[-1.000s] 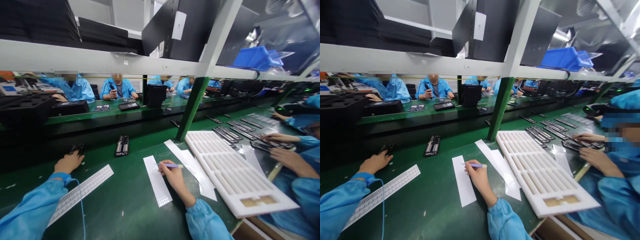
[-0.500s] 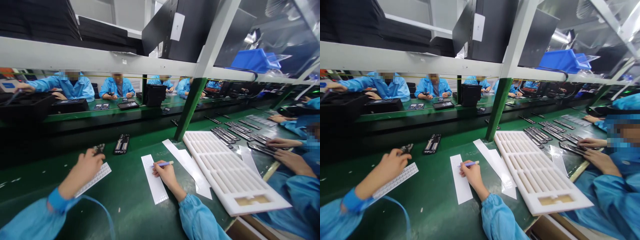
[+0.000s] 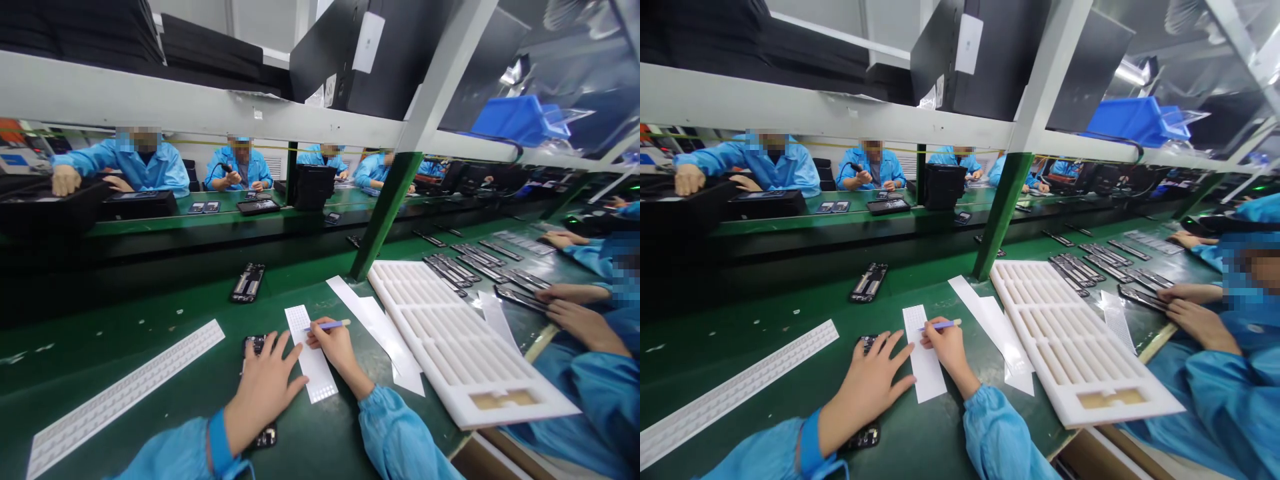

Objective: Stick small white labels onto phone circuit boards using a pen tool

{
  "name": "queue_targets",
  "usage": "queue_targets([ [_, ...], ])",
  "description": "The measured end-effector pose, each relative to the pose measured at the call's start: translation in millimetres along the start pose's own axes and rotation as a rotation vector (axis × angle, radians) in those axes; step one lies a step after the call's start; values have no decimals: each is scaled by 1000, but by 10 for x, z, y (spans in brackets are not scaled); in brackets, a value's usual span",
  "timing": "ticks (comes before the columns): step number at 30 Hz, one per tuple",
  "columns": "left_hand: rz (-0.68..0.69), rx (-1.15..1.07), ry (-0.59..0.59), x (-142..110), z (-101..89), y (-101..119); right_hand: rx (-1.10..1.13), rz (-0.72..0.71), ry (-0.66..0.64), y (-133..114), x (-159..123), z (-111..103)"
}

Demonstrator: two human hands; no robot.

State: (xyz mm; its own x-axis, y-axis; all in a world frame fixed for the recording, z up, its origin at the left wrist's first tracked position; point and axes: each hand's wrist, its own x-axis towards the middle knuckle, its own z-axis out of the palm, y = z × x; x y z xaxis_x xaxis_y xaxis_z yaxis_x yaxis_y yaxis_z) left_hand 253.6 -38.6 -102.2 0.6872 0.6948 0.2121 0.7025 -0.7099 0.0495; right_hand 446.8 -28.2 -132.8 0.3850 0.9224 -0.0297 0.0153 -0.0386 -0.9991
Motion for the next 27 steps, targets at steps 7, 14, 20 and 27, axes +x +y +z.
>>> queue_targets([
  [7,33,-204,-20,201,238,-103,-28,-20,-20,15,12,-30],
  [14,33,-247,25,180,251,-97,8,-10,-35,20,18,-31],
  [20,17,-248,11,171,252,-105,78,7,-37,15,7,-34],
  [27,25,-233,37,192,207,-71,117,21,-18,-7,-8,-38],
])
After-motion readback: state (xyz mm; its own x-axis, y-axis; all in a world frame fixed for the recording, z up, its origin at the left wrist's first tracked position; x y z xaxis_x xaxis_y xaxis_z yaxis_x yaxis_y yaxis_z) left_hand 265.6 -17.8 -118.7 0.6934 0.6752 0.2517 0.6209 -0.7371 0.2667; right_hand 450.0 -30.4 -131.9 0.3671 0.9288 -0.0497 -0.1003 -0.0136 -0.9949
